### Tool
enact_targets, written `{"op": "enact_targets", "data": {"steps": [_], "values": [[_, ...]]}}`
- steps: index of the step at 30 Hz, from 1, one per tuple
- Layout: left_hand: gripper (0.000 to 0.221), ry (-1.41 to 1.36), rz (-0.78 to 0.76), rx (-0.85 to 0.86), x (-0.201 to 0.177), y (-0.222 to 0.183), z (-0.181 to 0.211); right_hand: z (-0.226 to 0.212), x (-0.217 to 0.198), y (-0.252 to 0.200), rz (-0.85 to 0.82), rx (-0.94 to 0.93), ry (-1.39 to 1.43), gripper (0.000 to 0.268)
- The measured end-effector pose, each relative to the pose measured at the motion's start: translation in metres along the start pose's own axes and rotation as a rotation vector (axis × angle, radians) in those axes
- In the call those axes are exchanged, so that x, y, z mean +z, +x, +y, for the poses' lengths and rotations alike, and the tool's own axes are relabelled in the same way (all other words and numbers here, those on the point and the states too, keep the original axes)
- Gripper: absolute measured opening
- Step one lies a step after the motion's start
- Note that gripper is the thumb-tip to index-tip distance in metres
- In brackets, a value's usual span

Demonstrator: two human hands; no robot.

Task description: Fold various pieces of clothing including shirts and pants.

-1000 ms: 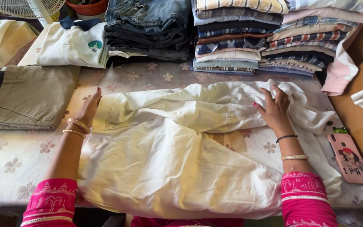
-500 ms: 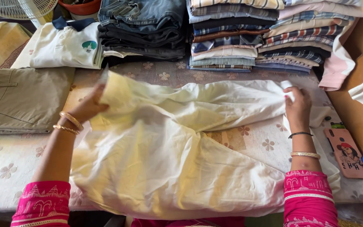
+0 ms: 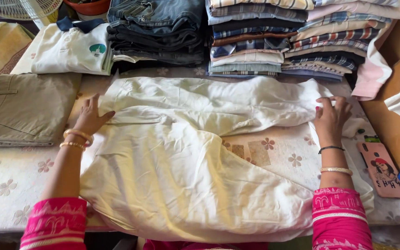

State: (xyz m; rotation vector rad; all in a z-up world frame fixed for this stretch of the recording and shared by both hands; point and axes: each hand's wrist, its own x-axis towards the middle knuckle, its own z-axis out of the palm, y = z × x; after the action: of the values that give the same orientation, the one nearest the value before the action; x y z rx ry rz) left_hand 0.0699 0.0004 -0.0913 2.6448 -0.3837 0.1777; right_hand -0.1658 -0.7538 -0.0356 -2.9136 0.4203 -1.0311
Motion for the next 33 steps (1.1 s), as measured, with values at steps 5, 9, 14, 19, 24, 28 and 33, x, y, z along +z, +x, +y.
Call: {"op": "enact_targets", "data": {"steps": [5,9,14,19,24,28,33], "values": [[0.093,-0.024,0.033,0.092,-0.024,-0.068,0.008,-0.027,-0.023,0.005,0.07,-0.023,0.055,0.018],[0.073,0.034,-0.017,0.01,-0.049,-0.137,0.024,-0.045,-0.03,0.009,-0.014,-0.092,0.194,0.008],[0.056,0.081,-0.009,-0.119,-0.068,-0.198,0.043,-0.084,-0.048,0.006,-0.258,-0.066,0.37,0.02],[0.072,0.01,0.057,-0.278,-0.065,-0.232,0.045,-0.129,-0.061,-0.023,-0.702,-0.332,0.271,0.043],[0.046,-0.273,0.056,-0.404,-0.068,-0.242,0.042,-0.169,-0.095,-0.07,-0.854,-0.555,0.369,0.063],[0.02,-1.066,0.244,-0.226,-0.082,-0.25,0.028,-0.186,-0.123,-0.102,-0.96,-0.479,0.366,0.065],[0.014,-1.113,0.337,-0.167,-0.096,-0.263,-0.009,-0.175,-0.138,-0.132,-0.845,-0.279,0.455,0.057]]}}
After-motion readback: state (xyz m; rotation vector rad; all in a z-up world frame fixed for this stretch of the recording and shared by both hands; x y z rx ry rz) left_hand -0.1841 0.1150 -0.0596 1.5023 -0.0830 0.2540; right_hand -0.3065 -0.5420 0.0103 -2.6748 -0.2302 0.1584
